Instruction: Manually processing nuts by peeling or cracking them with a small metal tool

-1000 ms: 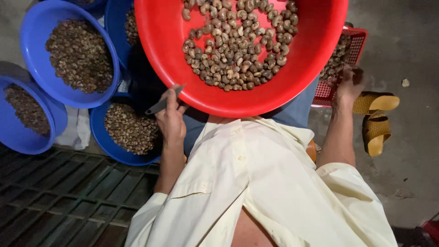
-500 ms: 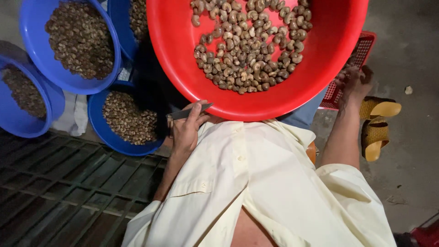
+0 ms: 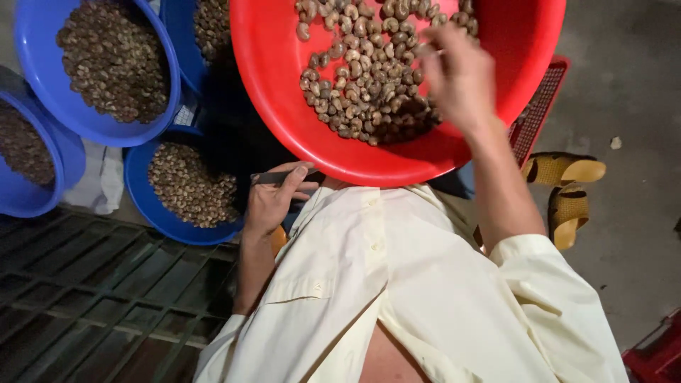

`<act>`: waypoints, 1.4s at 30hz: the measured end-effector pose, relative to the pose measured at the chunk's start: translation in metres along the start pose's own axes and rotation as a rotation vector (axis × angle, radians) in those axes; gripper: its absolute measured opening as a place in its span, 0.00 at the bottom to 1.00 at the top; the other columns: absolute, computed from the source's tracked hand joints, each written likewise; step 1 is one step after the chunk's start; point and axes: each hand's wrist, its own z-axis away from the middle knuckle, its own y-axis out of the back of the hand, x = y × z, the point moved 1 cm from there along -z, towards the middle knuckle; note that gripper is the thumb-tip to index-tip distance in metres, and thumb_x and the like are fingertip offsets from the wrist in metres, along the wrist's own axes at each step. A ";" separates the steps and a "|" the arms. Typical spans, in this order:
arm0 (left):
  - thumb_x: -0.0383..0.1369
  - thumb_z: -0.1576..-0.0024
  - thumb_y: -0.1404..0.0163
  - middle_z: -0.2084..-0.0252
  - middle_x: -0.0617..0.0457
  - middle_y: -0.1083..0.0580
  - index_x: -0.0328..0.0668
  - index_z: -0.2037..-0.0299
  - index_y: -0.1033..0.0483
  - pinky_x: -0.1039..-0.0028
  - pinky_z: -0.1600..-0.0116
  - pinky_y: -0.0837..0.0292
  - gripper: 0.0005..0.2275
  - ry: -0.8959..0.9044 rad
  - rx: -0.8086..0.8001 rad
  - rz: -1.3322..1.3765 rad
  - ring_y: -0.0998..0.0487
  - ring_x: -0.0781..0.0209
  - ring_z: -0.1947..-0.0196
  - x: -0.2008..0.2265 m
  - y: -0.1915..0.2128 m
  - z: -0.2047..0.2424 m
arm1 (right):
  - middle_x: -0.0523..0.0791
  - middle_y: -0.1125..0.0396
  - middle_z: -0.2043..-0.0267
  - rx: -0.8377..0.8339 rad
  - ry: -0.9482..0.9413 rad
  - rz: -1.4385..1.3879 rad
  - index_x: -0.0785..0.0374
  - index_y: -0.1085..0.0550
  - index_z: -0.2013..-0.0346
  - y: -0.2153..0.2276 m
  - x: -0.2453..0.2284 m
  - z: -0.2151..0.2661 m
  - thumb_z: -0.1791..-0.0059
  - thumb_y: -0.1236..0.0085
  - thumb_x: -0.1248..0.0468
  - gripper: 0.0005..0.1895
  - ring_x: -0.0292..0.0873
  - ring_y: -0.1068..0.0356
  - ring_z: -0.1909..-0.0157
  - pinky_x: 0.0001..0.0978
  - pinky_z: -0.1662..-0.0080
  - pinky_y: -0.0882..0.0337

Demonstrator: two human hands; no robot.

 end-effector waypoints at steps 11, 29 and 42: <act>0.30 0.33 0.54 0.56 0.36 0.20 0.24 0.50 0.23 0.70 0.53 0.17 0.12 -0.429 0.081 0.125 0.16 0.49 0.56 0.035 -0.021 -0.018 | 0.53 0.30 0.50 -0.635 -0.051 0.772 0.54 0.32 0.45 -0.151 0.078 0.013 0.45 0.59 0.64 0.15 0.56 0.25 0.55 0.50 0.62 0.24; 0.29 0.33 0.49 0.45 0.40 0.23 0.34 0.49 0.19 0.57 0.39 0.26 0.09 -0.766 -0.133 0.214 0.24 0.49 0.41 0.017 -0.100 -0.096 | 0.49 0.31 0.62 -0.054 -0.401 -0.665 0.69 0.29 0.46 -0.064 -0.004 0.063 0.48 0.36 0.72 0.17 0.41 0.27 0.61 0.34 0.59 0.21; 0.23 0.32 0.54 0.51 0.31 0.22 0.22 0.51 0.23 0.60 0.52 0.17 0.08 -0.749 -0.109 0.139 0.20 0.46 0.50 0.012 -0.091 -0.106 | 0.48 0.31 0.64 0.017 -0.365 -0.731 0.67 0.28 0.49 -0.080 -0.010 0.070 0.50 0.36 0.70 0.15 0.42 0.24 0.68 0.35 0.63 0.21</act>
